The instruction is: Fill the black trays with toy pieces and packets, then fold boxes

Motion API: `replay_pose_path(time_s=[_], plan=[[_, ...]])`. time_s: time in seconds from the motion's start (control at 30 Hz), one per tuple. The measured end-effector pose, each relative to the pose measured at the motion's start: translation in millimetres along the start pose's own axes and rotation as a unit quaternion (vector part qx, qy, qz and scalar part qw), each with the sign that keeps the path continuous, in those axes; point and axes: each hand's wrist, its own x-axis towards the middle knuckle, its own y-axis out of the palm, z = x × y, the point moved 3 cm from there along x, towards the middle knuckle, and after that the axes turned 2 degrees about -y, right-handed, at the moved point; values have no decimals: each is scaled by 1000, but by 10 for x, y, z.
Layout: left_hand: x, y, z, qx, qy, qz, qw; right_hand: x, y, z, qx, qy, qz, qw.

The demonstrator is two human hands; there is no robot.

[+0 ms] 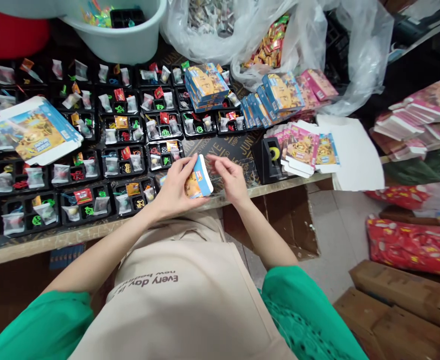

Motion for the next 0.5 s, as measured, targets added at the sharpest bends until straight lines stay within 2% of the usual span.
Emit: replay_pose_path(time_s=[0.07,0.13,0.2,0.3,0.37,0.43,0.5], plan=[[14,-6,66,-162,-16,31,986,42,41,-45,83,61,-21,995],[11,11,177,-315,-72,41,946,65,141,-72,139,114,-1,984],[-13,26,298,-410,-147,10,900,76,240,-82,162,132,-7,978],[-70,3,409,-461,-239,-63,852,82,333,-105,145,119,-64,980],[-97,-27,424,-471,-282,-91,831,84,362,-122,116,108,-83,984],[-100,-60,408,-471,-300,-109,823,83,361,-126,96,99,-79,987],[-81,-91,382,-459,-287,-133,830,76,332,-126,101,98,-73,987]])
